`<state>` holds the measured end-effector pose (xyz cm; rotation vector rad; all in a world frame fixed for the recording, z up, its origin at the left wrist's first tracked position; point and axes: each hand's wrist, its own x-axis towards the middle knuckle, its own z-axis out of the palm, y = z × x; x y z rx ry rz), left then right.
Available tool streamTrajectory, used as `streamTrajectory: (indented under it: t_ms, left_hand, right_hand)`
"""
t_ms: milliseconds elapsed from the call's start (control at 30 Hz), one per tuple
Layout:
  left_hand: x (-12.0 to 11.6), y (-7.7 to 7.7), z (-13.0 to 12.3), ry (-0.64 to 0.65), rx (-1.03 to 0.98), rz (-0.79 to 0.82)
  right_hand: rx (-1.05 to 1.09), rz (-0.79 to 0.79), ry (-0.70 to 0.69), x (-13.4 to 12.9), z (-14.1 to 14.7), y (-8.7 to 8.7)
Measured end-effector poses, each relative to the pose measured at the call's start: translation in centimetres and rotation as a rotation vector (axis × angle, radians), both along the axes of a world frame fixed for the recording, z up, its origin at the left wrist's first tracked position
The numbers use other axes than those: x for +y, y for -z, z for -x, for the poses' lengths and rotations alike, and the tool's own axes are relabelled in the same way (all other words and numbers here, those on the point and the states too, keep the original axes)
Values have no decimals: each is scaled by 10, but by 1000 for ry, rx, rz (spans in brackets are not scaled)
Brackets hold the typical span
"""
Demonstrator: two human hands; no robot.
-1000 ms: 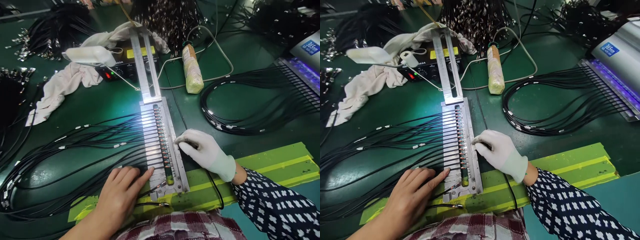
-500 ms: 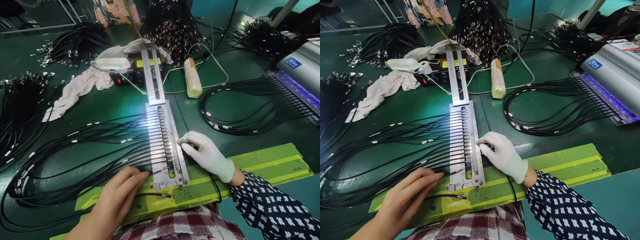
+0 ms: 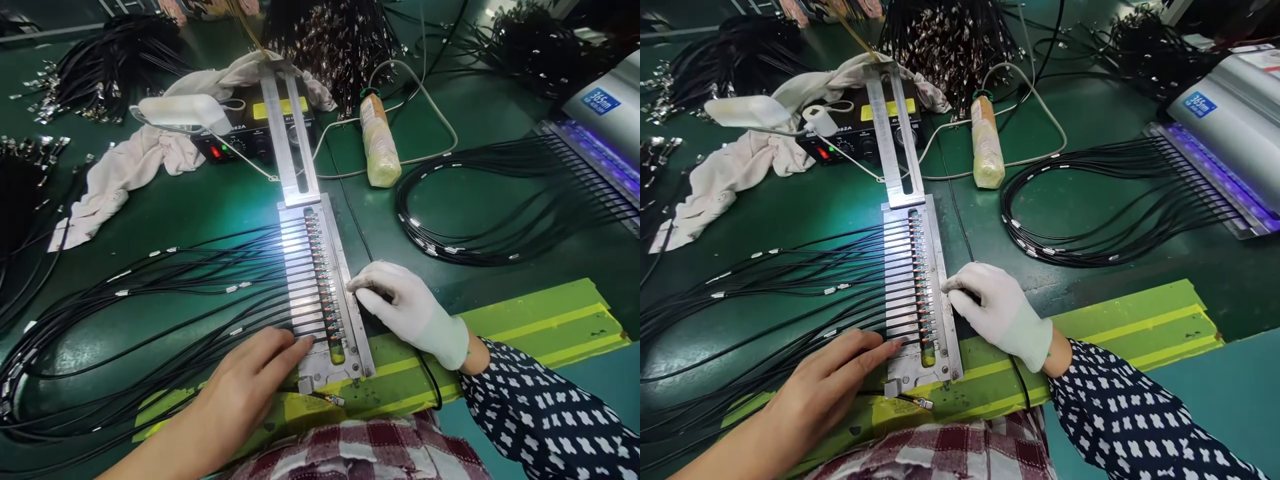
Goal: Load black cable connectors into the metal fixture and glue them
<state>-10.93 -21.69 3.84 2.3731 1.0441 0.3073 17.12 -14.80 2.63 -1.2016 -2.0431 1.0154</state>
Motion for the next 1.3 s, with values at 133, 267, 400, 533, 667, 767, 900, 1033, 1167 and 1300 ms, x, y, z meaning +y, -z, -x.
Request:
streamTrajectory:
  t_ms: [133,267,400,533,667,767,900,1033,1167,1300]
  left_hand:
    - [2,0,0,21,-5,53]
    - [-7,5,3,-32,115,-163]
    - [-15,4,4,17,249,-251]
    - [-20,-2,1,31,269,-237]
    - [-35,-6,6,37,215,-116]
    - [-46,-8,16,17,133,10]
    - [-46,-10,21,-61,107,-75]
    - [-33,-8,10,-45,163,-194]
    - [-28,-4,3,-46,235,-294]
    - [-29,-7,2,-18,300,-323]
  right_hand:
    - [1,8,-8,2,-2,1]
    - [9,8,-9,4,-3,2]
    - [-17,-7,11,5,-1,2]
    - [-17,-34,20,3,1,2]
    - [-7,-62,25,1,0,5]
    - [-26,-69,28,0,0,6]
    - [-28,-72,28,0,1,6]
    - [-33,-78,31,0,1,5]
    - [-47,-83,43,-1,1,4]
    - [-41,-74,51,-1,2,4]
